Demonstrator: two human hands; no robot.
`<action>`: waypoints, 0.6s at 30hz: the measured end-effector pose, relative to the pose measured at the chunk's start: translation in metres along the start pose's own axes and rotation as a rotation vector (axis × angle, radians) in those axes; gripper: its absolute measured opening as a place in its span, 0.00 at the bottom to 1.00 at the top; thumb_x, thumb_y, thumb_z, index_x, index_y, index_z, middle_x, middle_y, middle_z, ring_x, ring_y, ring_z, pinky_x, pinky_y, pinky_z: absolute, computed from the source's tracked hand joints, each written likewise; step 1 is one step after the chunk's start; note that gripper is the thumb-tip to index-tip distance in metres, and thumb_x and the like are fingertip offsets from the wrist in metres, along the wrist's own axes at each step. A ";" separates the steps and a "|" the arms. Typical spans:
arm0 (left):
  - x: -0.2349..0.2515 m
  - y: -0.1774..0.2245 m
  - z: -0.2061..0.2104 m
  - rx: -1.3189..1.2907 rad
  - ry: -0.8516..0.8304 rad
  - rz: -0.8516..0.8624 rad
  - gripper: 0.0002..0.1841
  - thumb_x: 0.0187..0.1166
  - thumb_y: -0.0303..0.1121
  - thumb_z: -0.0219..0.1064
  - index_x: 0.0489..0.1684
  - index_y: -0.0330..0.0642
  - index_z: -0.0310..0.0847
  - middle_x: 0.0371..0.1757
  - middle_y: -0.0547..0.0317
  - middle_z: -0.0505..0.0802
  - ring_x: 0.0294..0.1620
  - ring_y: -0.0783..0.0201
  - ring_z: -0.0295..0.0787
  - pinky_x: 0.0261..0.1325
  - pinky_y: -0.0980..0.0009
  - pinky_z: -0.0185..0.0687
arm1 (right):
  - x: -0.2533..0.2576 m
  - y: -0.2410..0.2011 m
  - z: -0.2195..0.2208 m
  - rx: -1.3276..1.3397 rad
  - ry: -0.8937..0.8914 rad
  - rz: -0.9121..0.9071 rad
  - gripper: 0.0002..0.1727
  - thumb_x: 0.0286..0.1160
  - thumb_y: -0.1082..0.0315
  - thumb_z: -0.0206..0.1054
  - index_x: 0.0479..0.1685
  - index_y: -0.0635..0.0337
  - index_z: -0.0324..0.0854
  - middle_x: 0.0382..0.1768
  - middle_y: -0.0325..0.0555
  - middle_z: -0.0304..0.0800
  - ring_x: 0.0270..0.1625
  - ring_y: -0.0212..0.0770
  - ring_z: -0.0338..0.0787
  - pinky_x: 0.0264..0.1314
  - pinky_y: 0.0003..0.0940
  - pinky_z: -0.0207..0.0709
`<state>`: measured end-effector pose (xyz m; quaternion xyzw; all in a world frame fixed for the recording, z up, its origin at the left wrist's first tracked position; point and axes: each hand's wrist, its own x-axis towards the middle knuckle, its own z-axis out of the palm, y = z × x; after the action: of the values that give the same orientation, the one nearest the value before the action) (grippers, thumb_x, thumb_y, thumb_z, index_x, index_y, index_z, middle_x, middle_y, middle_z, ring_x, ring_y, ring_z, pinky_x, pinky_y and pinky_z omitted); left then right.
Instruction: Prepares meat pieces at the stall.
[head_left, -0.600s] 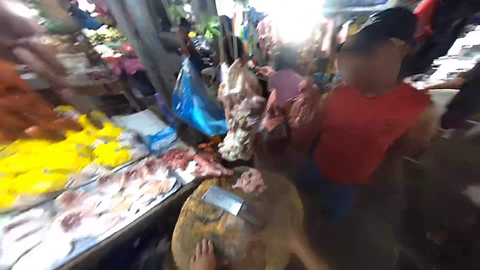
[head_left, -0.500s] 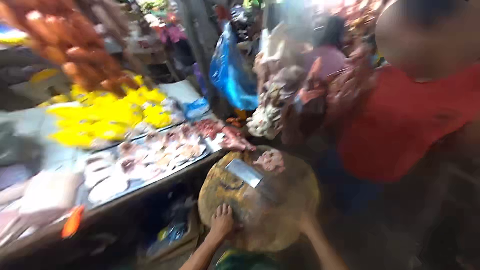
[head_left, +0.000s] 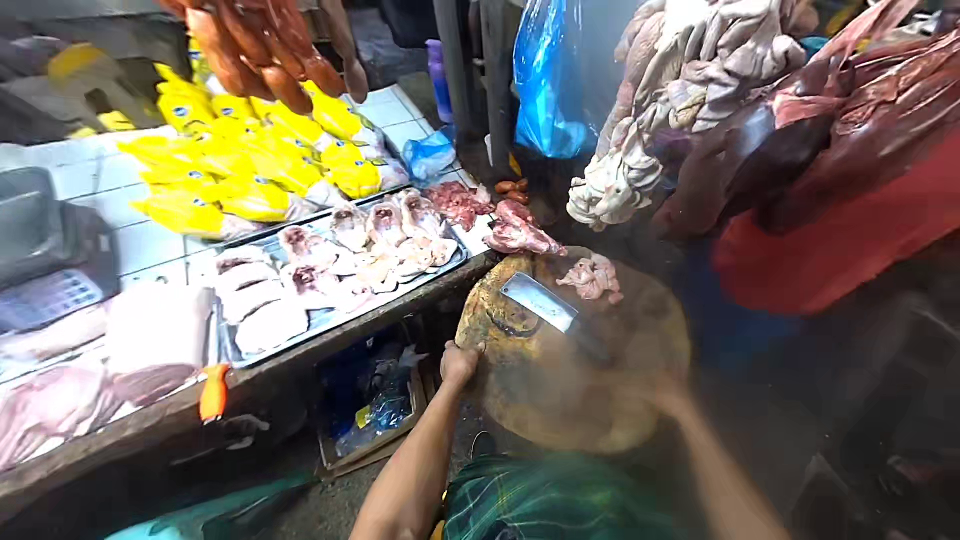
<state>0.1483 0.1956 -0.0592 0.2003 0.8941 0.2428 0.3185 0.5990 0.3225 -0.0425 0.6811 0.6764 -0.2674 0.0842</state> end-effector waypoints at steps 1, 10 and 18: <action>0.003 -0.003 -0.006 -0.001 -0.057 0.001 0.43 0.68 0.57 0.77 0.81 0.42 0.70 0.66 0.38 0.89 0.71 0.40 0.85 0.73 0.39 0.78 | 0.002 0.001 0.001 -0.007 0.005 0.018 0.76 0.47 0.27 0.82 0.98 0.53 0.39 0.96 0.64 0.23 0.97 0.68 0.30 0.91 0.69 0.51; 0.005 0.029 -0.027 0.379 -0.031 0.726 0.27 0.75 0.40 0.72 0.73 0.38 0.81 0.82 0.35 0.77 0.87 0.36 0.65 0.86 0.37 0.60 | -0.025 -0.076 0.007 -0.010 0.141 0.123 0.39 0.78 0.36 0.64 0.75 0.60 0.81 0.77 0.62 0.79 0.84 0.62 0.72 0.87 0.69 0.56; 0.038 0.049 -0.038 0.656 0.067 0.683 0.45 0.72 0.60 0.69 0.77 0.25 0.74 0.88 0.19 0.62 0.93 0.20 0.39 0.89 0.21 0.19 | -0.038 -0.146 0.034 0.008 0.298 -0.033 0.27 0.86 0.50 0.56 0.77 0.53 0.81 0.75 0.52 0.83 0.82 0.54 0.77 0.88 0.60 0.61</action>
<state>0.1057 0.2427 -0.0237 0.5649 0.8164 0.0449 0.1115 0.4516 0.2834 -0.0164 0.7024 0.6914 -0.1673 -0.0243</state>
